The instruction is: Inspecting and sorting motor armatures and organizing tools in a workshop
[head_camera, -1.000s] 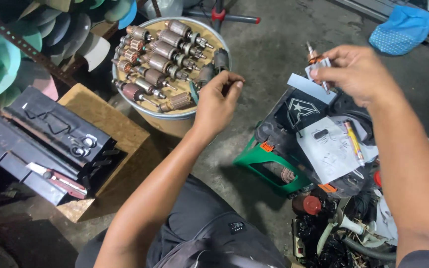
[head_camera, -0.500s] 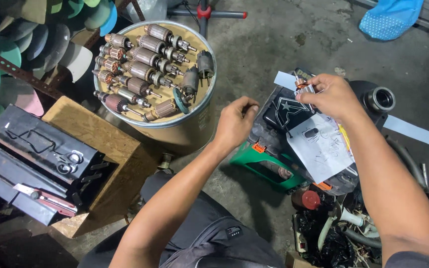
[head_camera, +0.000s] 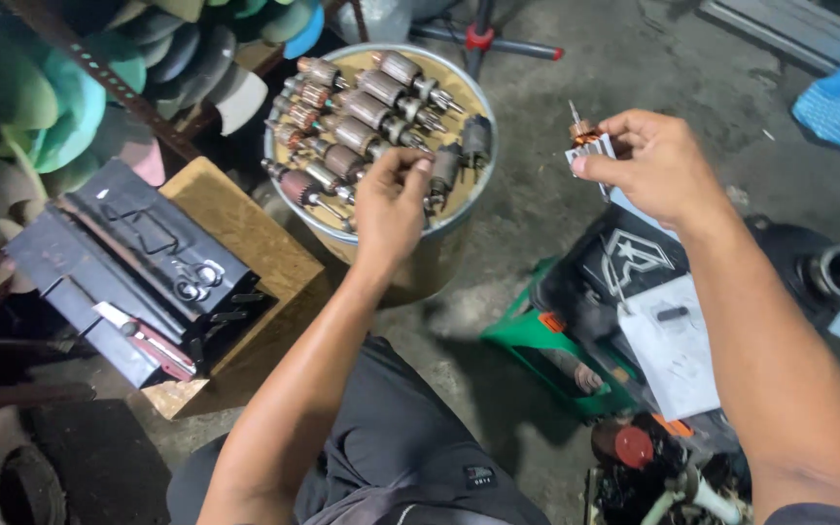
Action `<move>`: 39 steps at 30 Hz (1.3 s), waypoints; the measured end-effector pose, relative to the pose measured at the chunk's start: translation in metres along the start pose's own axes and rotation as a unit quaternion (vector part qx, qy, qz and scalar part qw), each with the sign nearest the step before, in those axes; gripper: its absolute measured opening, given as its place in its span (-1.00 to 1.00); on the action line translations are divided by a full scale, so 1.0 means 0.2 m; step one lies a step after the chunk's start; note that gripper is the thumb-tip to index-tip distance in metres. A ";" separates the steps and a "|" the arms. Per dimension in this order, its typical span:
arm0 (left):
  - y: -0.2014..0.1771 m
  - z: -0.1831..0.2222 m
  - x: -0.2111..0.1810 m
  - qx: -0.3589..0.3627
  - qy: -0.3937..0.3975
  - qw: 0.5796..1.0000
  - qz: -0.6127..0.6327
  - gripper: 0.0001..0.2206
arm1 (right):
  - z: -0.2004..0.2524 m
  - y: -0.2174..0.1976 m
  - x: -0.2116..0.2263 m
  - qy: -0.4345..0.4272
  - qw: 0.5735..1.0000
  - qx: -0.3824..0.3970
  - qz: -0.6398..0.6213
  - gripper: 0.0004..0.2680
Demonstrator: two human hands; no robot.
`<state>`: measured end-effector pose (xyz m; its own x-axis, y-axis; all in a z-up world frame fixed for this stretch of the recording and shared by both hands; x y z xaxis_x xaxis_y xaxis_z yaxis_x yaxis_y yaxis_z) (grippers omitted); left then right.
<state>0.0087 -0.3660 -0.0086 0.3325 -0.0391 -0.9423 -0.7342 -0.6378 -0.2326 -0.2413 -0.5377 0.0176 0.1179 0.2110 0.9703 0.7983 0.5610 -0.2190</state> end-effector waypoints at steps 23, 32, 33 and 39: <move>-0.83 -0.15 0.67 -0.211 -0.153 0.950 -0.173 -0.92 | -0.85 0.97 -0.30 0.025 0.997 0.068 0.016 -0.64; -1.03 -0.04 0.49 -0.276 -0.124 0.953 -0.011 -0.90 | -0.84 1.32 -0.18 0.035 0.988 0.139 0.064 -0.60; -1.05 -0.04 0.47 -0.284 -0.114 0.951 0.032 -0.90 | -0.83 1.36 -0.15 0.028 0.987 0.148 0.060 -0.60; -1.13 -0.08 0.26 -0.269 -0.077 0.960 0.021 -0.88 | -0.84 1.54 -0.09 0.000 0.984 0.164 0.074 -0.58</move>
<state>0.2013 -0.2372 -0.0016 0.1863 0.0141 -0.9824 -0.3186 -0.9450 -0.0739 0.1005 -0.5034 -0.0506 0.2179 0.3093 0.9257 0.5387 0.7528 -0.3783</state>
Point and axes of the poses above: each hand's wrist, its own z-axis away from the middle knuckle, its own y-axis out of the palm, x = y × z, the point moved 4 cm from there along -z, towards the middle knuckle, and after that the axes turned 10 degrees about -z, right-handed, at the moved point
